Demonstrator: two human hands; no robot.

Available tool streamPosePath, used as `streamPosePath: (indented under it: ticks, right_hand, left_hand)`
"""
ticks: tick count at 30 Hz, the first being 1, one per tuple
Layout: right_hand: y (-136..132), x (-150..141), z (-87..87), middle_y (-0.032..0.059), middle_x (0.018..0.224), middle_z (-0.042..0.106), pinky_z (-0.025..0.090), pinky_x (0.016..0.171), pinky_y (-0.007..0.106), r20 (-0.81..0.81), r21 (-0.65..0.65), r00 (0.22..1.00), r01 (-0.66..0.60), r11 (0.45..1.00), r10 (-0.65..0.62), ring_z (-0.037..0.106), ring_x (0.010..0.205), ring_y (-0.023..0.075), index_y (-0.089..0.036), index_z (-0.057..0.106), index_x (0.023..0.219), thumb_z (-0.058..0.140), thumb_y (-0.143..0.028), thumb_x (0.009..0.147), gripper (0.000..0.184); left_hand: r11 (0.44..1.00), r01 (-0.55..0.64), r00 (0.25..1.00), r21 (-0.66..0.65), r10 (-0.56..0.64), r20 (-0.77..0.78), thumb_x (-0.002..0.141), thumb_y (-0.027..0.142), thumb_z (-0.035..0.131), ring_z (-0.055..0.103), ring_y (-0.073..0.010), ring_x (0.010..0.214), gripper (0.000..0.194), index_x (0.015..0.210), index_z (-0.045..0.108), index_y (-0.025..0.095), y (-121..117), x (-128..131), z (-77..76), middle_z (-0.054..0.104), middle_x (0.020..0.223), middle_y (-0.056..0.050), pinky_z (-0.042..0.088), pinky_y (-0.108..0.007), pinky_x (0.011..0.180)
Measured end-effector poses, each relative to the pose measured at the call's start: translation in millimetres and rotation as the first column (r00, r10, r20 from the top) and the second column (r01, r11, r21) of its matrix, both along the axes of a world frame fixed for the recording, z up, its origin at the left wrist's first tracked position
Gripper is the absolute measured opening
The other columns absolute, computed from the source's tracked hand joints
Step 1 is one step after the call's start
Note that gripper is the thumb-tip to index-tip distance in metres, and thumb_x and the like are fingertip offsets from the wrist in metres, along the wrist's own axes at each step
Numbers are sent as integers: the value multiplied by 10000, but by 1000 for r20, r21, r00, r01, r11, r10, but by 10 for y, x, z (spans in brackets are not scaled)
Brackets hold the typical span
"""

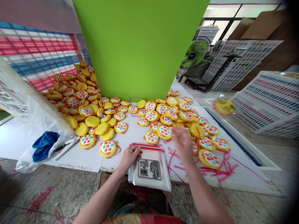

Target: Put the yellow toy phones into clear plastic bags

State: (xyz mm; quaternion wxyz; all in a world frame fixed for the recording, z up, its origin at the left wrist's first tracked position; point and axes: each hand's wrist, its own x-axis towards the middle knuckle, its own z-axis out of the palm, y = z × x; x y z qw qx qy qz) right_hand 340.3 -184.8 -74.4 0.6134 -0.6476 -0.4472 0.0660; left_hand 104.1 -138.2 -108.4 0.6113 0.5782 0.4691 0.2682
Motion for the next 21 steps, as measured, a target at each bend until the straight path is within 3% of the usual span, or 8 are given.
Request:
streamPosePath:
  ticks: [2, 5, 8, 11, 14, 17, 19, 21]
  right_hand:
    - [166, -221, -164, 118, 1250, 582, 448, 976, 449, 288, -225, 933, -154, 962, 217, 554, 1134, 252, -207, 523, 1253, 548, -298, 826, 438]
    - [391, -509, -396, 165, 1374, 475, 379, 1027, 497, 552, -503, 744, -63, 862, 376, 437, 1262, 305, -164, 401, 1374, 541, -219, 819, 575]
    - [540, -672, -512, 202, 1368, 470, 382, 981, 538, 646, -602, 646, 104, 792, 406, 430, 1249, 354, -139, 400, 1377, 517, -147, 821, 568]
    - [619, -672, -510, 207, 1302, 523, 395, 962, 530, 667, -606, 613, 115, 787, 424, 461, 1212, 354, -139, 390, 1390, 459, -77, 817, 580]
    - [630, -575, -427, 182, 1279, 541, 418, 976, 465, 619, -588, 653, 15, 809, 437, 503, 1175, 310, -142, 325, 1424, 476, -40, 753, 696]
    - [530, -558, -309, 139, 1291, 535, 441, 986, 408, 443, -514, 809, -123, 849, 386, 522, 1175, 263, -170, 279, 1440, 497, -67, 720, 759]
    - [398, -641, -241, 111, 1313, 521, 429, 1015, 405, 282, -442, 878, -239, 864, 387, 509, 1203, 243, -200, 294, 1432, 509, -133, 755, 713]
    - [239, -758, -196, 95, 1366, 481, 393, 1060, 414, 118, -383, 878, -390, 837, 463, 468, 1256, 232, -222, 308, 1425, 530, -216, 795, 668]
  left_hand:
    - [999, 9, 998, 51, -6, -57, 817, 506, 481, 581, -139, 563, 392, 709, 605, 150, -12, 16, -17, 638, 654, -39, 449, -246, 537]
    - [997, 4, 996, 80, 3, -87, 829, 478, 469, 576, -134, 559, 363, 672, 572, 166, -32, 36, -34, 659, 697, -45, 441, -242, 527]
    - [995, 5, 994, 104, 7, -113, 835, 459, 464, 575, -134, 556, 346, 666, 567, 174, -42, 44, -50, 657, 690, -38, 443, -245, 535]
    - [992, 13, 991, 125, 4, -134, 846, 446, 454, 586, -144, 576, 340, 680, 578, 176, -47, 38, -65, 652, 687, -37, 451, -255, 552]
    - [991, 26, 990, 129, -7, -143, 863, 450, 432, 580, -150, 565, 355, 713, 589, 170, -52, 27, -62, 635, 672, -39, 457, -271, 552]
    - [985, 7, 993, 173, 13, -114, 849, 403, 479, 622, -171, 680, 306, 1000, 586, 160, -52, 42, -29, 663, 858, -69, 494, -296, 605]
    - [951, -7, 998, 308, 28, -62, 764, 331, 607, 617, -221, 967, 545, 1261, 448, 176, -50, 78, -10, 593, 1175, -123, 519, -350, 769]
    - [881, 4, 1000, 473, -2, -5, 655, 263, 709, 450, -277, 1250, 852, 1393, 290, 188, -52, 126, -16, 399, 1408, -157, 433, -425, 988]
